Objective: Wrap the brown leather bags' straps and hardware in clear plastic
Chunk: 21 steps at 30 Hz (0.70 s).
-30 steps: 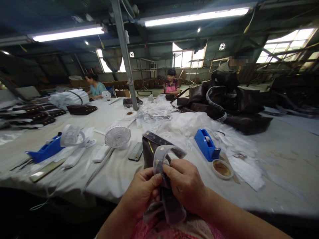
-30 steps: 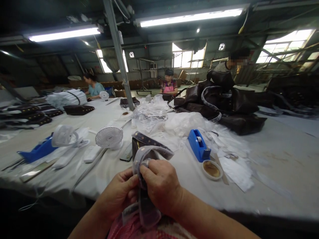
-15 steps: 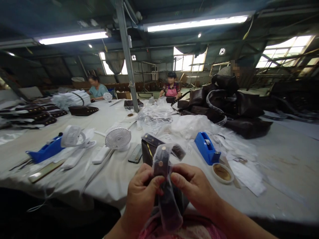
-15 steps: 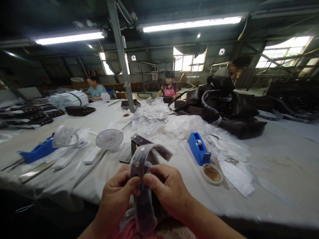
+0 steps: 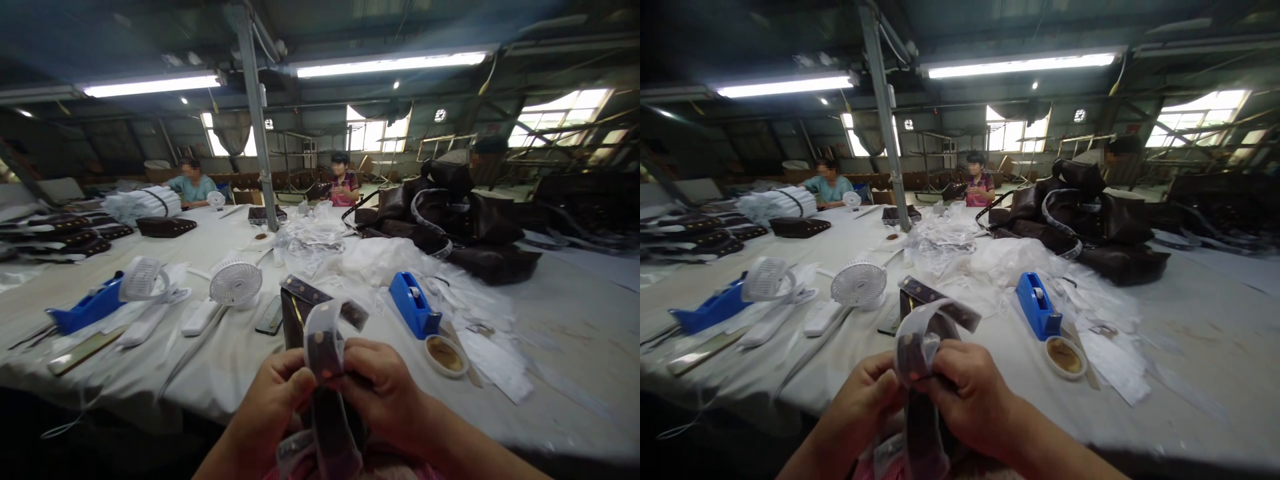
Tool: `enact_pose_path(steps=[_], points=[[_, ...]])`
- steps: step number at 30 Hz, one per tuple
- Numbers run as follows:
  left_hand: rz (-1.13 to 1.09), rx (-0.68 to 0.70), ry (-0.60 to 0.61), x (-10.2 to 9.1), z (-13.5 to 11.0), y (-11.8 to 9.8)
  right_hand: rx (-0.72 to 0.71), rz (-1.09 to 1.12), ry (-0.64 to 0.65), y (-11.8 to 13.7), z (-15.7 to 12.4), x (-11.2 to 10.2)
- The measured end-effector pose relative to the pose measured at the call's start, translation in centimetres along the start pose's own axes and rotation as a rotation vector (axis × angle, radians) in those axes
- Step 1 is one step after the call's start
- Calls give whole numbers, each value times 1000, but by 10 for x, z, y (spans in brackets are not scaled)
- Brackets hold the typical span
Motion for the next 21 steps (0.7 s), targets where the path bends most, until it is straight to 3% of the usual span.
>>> enact_pose_path(steps=[3,6,8,11,13,15,18,21], points=[[-281,-153,-33,1,2,14,-166,-223,68,3,1,9],[-341,-150,-157,-2,3,17,-189,-319,63,-1,2,10],[-204,-61,-213,-5,1,10,-69,-195,63,-10,3,5],[150,163,-239,-5,-3,-11,273,269,55,-33,0,2],[351,319,-242,0,-8,-23,507,580,3,-48,-7,5],[477,440,-244,5,-12,-31,659,741,-93,-59,-14,7],[556,511,-221,8,-12,-37,669,740,-186,-59,-14,3],[451,340,-103,6,-2,-29,513,472,-156,-43,-6,-5]])
Point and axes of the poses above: each hand's wrist, its own z-axis towards the middle knuckle, its own x-axis out of the palm, y = z × x, the point moved 8 cm from there along z, towards the middle knuckle, and after that the axes turned 10 degrees about z, right-handed, at the moved point
